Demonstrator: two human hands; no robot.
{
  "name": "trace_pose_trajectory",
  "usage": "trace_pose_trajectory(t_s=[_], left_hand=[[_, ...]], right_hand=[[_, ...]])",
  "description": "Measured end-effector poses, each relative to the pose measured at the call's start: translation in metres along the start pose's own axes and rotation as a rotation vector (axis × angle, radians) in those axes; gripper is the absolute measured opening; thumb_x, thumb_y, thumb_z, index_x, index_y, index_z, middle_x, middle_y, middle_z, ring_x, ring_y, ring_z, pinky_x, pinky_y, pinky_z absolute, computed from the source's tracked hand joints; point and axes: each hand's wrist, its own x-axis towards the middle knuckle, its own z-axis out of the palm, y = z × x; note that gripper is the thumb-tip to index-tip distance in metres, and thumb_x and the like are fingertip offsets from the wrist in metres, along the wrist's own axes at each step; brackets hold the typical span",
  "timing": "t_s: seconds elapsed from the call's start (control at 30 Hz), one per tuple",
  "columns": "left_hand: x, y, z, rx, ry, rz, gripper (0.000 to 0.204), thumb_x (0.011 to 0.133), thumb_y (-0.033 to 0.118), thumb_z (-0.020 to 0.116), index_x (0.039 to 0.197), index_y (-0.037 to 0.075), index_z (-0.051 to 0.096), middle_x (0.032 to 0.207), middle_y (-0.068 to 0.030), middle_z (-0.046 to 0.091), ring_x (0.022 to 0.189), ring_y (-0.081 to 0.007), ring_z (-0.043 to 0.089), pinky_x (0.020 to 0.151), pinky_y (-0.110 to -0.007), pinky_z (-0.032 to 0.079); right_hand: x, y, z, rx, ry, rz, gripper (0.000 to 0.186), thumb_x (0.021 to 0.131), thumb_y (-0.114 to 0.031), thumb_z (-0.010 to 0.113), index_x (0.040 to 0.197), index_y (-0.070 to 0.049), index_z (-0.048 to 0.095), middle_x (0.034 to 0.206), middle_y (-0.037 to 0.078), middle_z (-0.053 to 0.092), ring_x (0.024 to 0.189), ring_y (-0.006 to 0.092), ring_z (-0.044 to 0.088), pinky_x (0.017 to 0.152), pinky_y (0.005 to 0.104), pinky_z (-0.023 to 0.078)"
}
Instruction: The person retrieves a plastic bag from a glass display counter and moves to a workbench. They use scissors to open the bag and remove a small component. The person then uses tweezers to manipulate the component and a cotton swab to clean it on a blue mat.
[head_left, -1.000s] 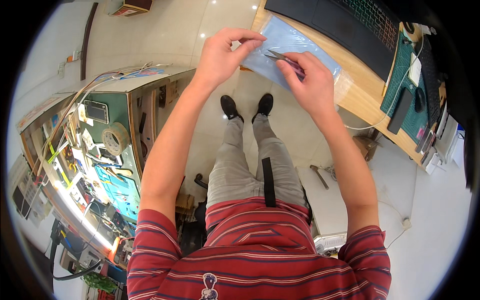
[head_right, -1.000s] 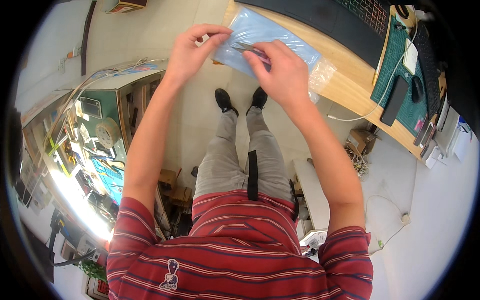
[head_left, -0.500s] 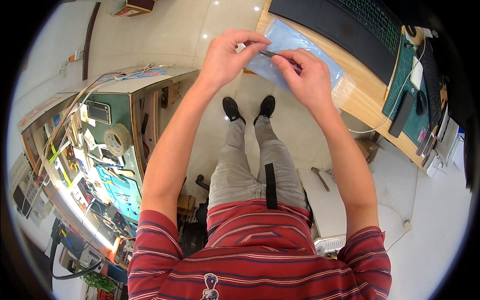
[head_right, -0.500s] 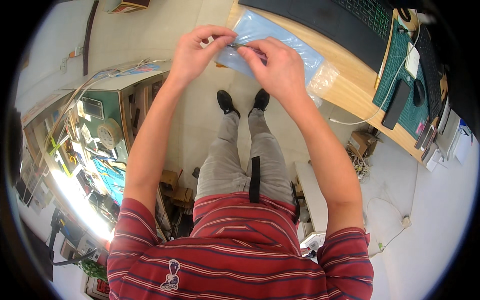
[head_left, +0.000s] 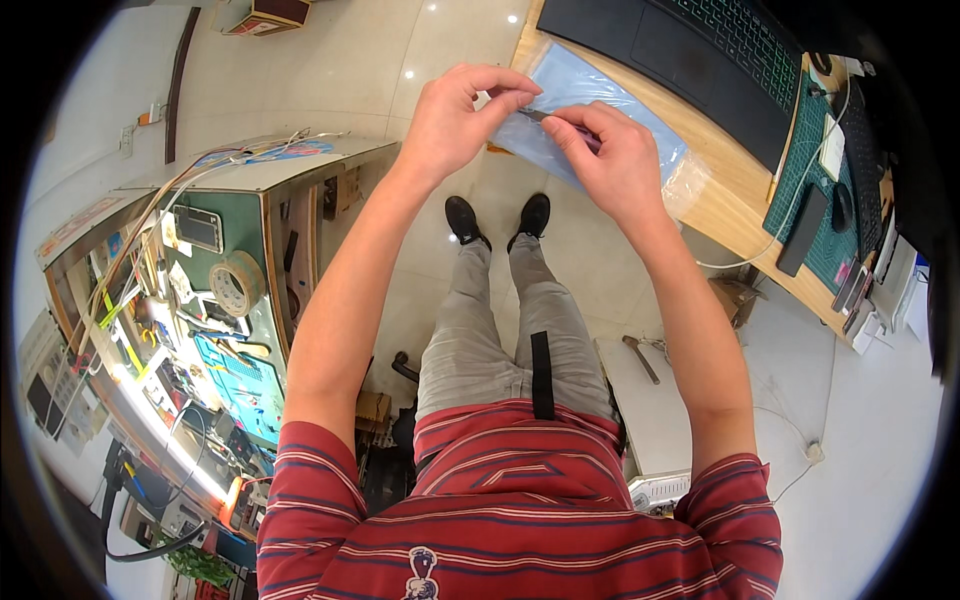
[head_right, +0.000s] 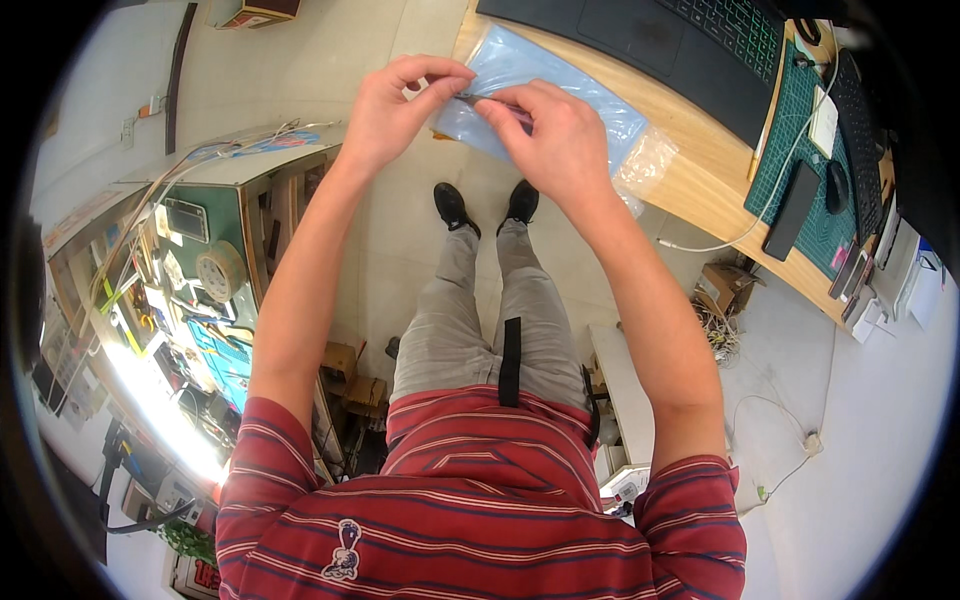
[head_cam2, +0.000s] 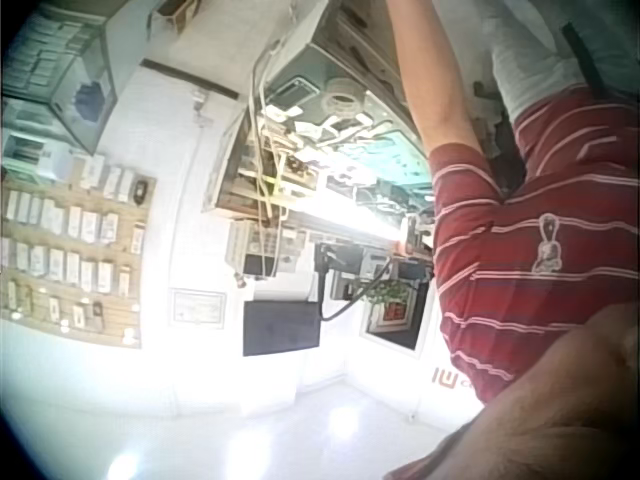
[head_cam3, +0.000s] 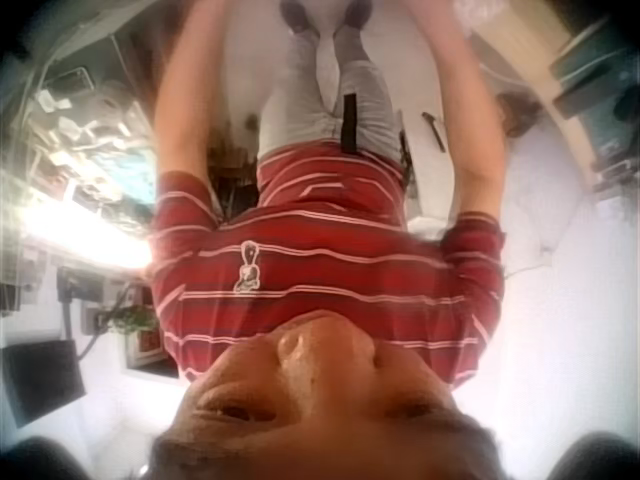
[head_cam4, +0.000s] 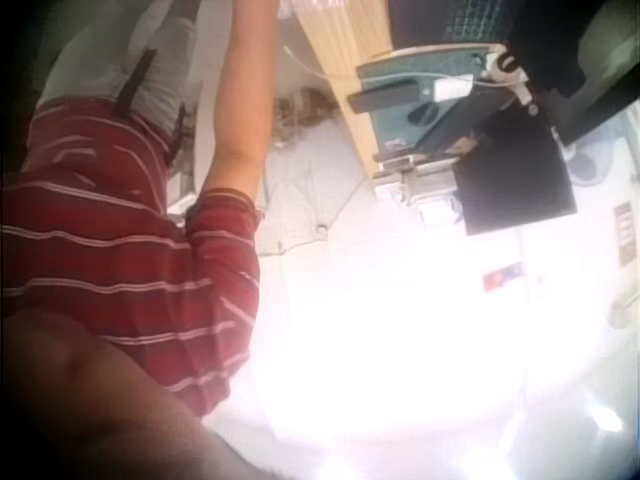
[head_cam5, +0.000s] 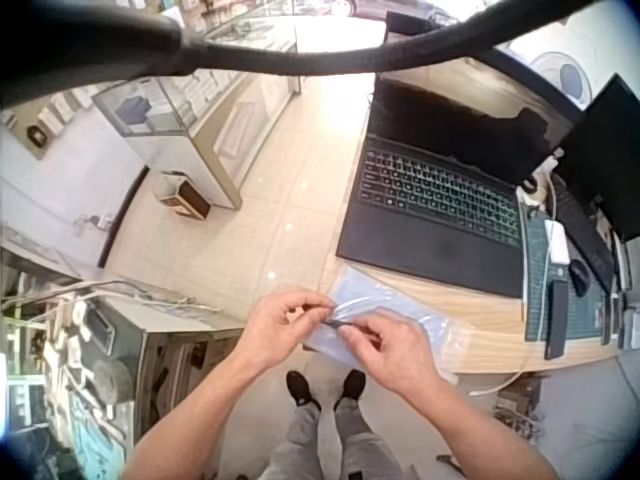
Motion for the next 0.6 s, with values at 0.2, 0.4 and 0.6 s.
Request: trace_pose_trajectory(t_s=[0.2, 0.4, 0.6], left_hand=[[0.001, -0.002, 0.003, -0.045, 0.054, -0.049, 0.014, 0.090, 0.016, 0.070, 0.100, 0.010, 0.077, 0.093, -0.0018, 0.073, 0.085, -0.0147, 0.060, 0.078, -0.030, 0.049], [-0.004, -0.008, 0.015, -0.078, 0.202, 0.015, 0.013, 0.092, 0.014, 0.068, 0.101, 0.006, 0.074, 0.093, -0.0024, 0.071, 0.082, -0.0104, 0.058, 0.073, -0.026, 0.047], [-0.023, -0.013, 0.017, 0.013, 0.520, 0.304, 0.010, 0.089, 0.002, 0.070, 0.099, 0.003, 0.070, 0.103, -0.0062, 0.069, 0.088, -0.0147, 0.060, 0.079, -0.027, 0.048]], right_hand=[[-0.002, 0.003, 0.002, 0.009, 0.071, 0.027, 0.028, 0.086, -0.034, 0.073, 0.093, -0.007, 0.074, 0.088, 0.006, 0.072, 0.077, 0.0220, 0.070, 0.067, 0.0334, 0.054], [-0.025, -0.012, -0.009, -0.093, 0.092, 0.066, 0.032, 0.081, -0.034, 0.078, 0.092, -0.005, 0.072, 0.088, 0.005, 0.071, 0.079, 0.0211, 0.070, 0.067, 0.0315, 0.054], [-0.025, -0.011, -0.009, -0.139, 0.048, 0.133, 0.026, 0.079, -0.030, 0.078, 0.086, -0.006, 0.072, 0.082, 0.005, 0.070, 0.074, 0.0220, 0.068, 0.064, 0.0328, 0.052]])
